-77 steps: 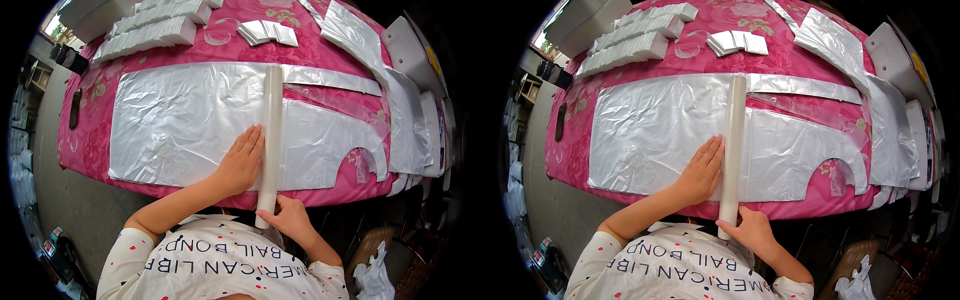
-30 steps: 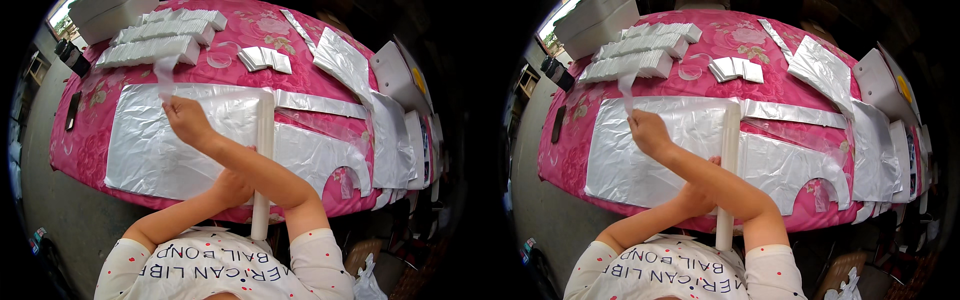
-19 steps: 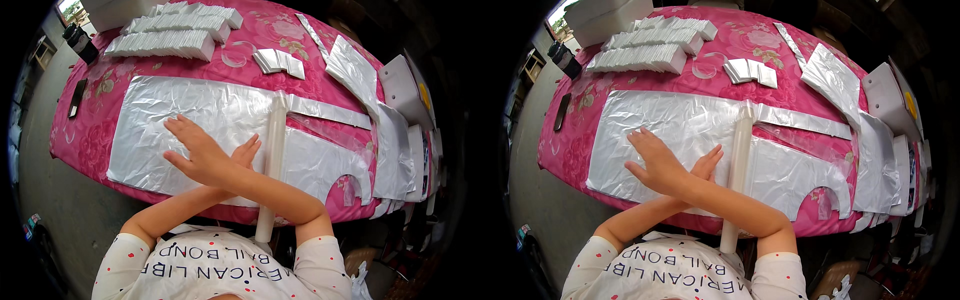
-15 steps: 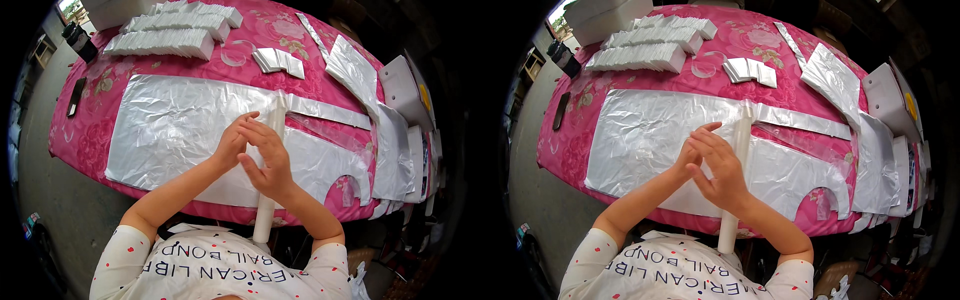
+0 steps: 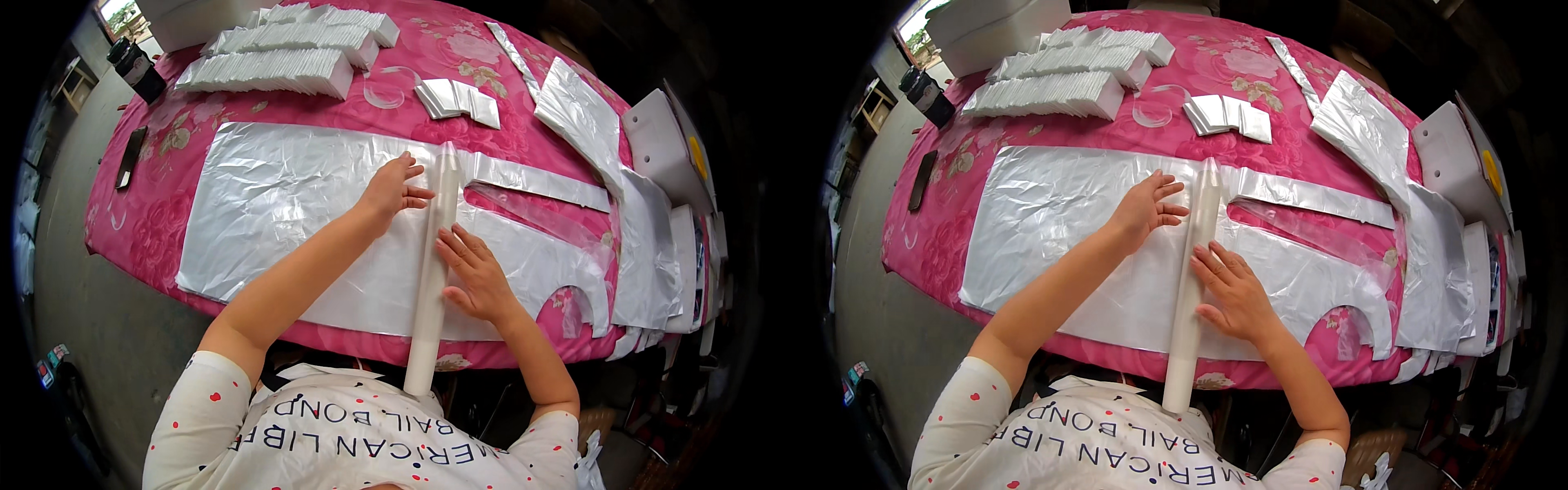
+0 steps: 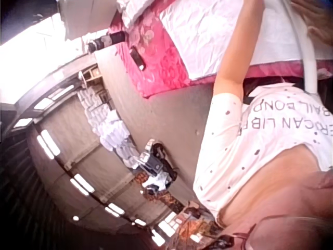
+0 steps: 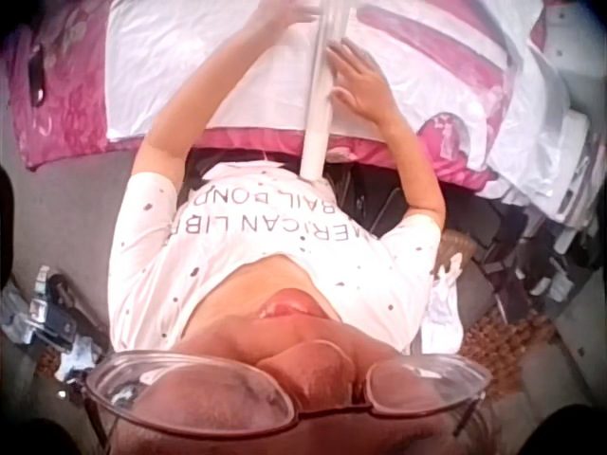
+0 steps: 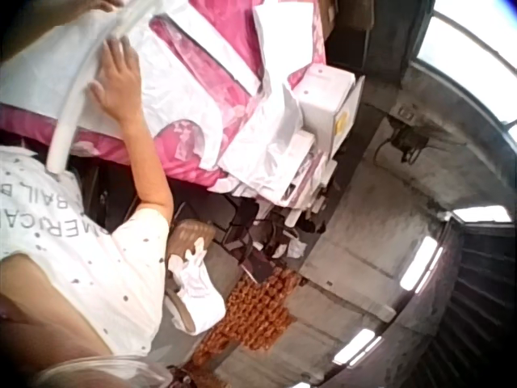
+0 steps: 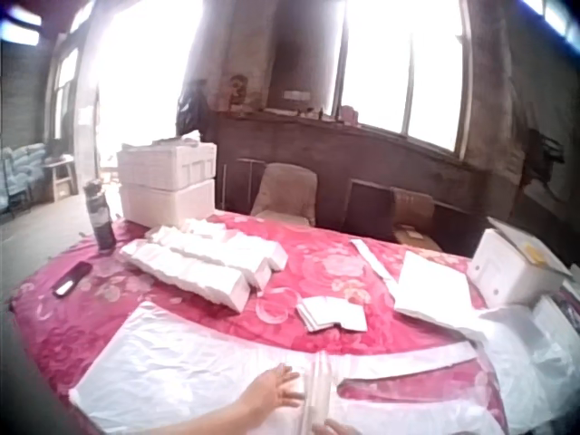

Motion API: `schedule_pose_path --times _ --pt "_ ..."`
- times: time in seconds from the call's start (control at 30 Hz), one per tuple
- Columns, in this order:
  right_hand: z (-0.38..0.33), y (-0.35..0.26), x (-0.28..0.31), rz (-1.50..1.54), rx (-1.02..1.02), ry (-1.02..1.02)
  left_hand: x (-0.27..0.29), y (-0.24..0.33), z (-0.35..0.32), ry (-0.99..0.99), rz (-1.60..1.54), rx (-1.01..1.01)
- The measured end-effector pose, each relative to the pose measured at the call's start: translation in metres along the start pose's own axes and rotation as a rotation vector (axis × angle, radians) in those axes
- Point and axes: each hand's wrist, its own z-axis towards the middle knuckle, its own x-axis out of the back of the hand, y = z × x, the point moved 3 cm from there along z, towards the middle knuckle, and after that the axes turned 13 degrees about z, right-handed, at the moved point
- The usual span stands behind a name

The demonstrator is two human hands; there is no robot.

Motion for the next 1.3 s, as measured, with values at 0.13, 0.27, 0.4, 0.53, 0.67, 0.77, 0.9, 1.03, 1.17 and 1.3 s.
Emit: schedule_pose_path --times 0.13,0.27,0.4,0.53,0.67,0.77,0.9,1.03,1.17,1.3 --pt "0.049 -0.020 -0.031 -0.017 0.079 -0.064 0.059 0.015 -0.039 0.072 0.110 -0.218" --pt "0.121 -0.110 -0.087 0.429 0.297 -0.296 0.155 0.020 -0.092 0.222 0.165 -0.333" --pt "0.142 -0.167 -0.093 0.617 0.572 -0.322 0.229 0.017 -0.166 0.405 0.192 -0.292" --pt "0.167 -0.131 -0.085 0.522 0.495 -0.099 0.274 -0.019 -0.243 0.532 0.246 -0.237" --pt "0.196 -0.093 -0.117 0.105 0.480 -0.184 0.266 -0.047 -0.282 0.557 0.277 -0.171" --pt "0.228 -0.099 -0.145 0.031 0.530 -0.235 0.247 -0.056 -0.292 0.565 0.380 -0.232" --pt "0.277 -0.135 -0.189 0.006 0.416 -0.246 0.218 -0.043 -0.293 0.679 1.014 -0.222" --pt "0.298 -0.159 -0.226 0.071 0.169 0.113 0.214 -0.050 -0.284 0.788 1.396 0.121" --pt "0.291 -0.160 -0.231 0.265 -0.055 0.384 0.223 -0.046 -0.282 0.726 1.147 0.143" --pt "0.265 -0.151 -0.215 0.987 -0.241 0.493 0.209 -0.051 -0.287 0.487 0.687 0.054"
